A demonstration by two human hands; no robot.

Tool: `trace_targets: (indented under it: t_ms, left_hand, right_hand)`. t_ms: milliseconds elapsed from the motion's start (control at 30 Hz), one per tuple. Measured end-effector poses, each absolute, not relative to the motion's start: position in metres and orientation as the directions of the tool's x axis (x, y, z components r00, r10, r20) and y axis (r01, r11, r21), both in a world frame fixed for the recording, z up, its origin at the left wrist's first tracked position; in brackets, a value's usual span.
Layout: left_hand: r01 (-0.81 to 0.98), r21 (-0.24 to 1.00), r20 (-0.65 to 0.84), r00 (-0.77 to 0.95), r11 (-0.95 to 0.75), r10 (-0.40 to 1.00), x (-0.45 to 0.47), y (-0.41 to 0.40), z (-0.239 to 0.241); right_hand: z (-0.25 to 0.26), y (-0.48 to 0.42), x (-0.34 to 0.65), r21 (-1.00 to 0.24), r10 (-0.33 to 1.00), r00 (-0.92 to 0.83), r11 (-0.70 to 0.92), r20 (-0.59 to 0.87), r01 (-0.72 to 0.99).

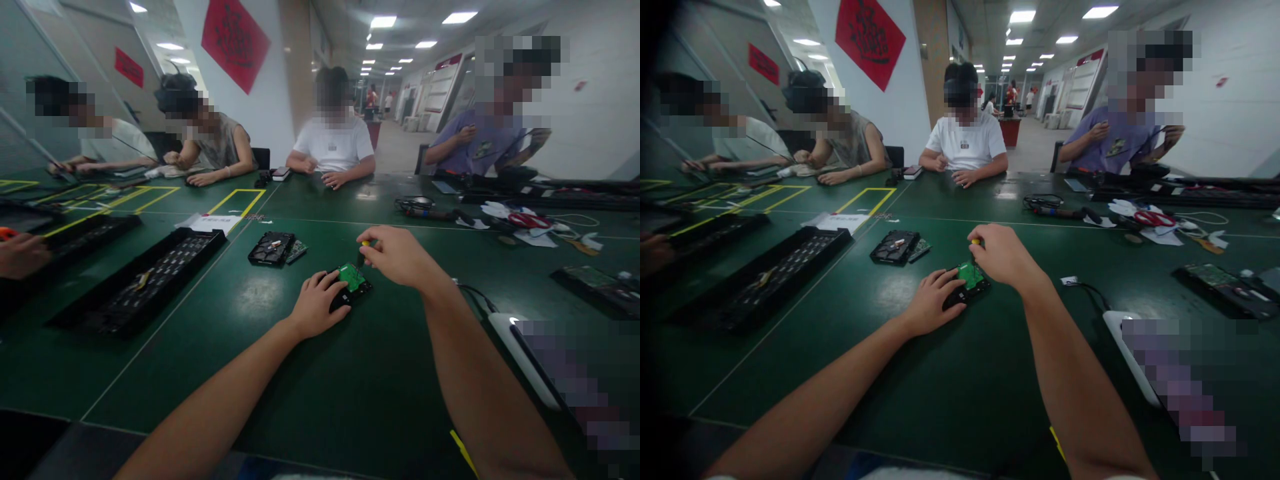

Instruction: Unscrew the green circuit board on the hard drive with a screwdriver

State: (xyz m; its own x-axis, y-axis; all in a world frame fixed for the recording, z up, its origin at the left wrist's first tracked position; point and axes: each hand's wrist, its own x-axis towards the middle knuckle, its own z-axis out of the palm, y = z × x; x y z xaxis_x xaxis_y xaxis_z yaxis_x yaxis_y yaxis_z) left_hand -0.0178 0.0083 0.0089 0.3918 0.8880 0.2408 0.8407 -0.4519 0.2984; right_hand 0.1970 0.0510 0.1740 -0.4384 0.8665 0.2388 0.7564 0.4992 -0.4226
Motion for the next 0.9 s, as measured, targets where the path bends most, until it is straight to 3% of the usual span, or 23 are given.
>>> trace_targets:
  t_ms: [267, 500, 733, 900]
  left_hand:
    - [0.842, 0.294, 0.244, 0.392, -0.453, 0.887, -0.017, 0.008, 0.009]
    - [0.828, 0.305, 0.277, 0.396, -0.471, 0.875, -0.019, 0.009, 0.007]
    - [0.817, 0.281, 0.297, 0.425, -0.504, 0.855, -0.012, 0.003, 0.005]
    - [0.798, 0.277, 0.29, 0.462, -0.535, 0.838, -0.004, 0.002, 0.004]
  right_hand:
    - [0.176, 0.055, 0.197, -0.306, 0.833, -0.487, 0.55, 0.261, 0.777]
    - [0.173, 0.049, 0.199, -0.435, 0.875, -0.397, 0.483, 0.278, 0.76]
    - [0.176, 0.047, 0.197, -0.301, 0.825, -0.482, 0.559, 0.296, 0.772]
    - [0.177, 0.047, 0.204, -0.336, 0.838, -0.461, 0.541, 0.292, 0.771]
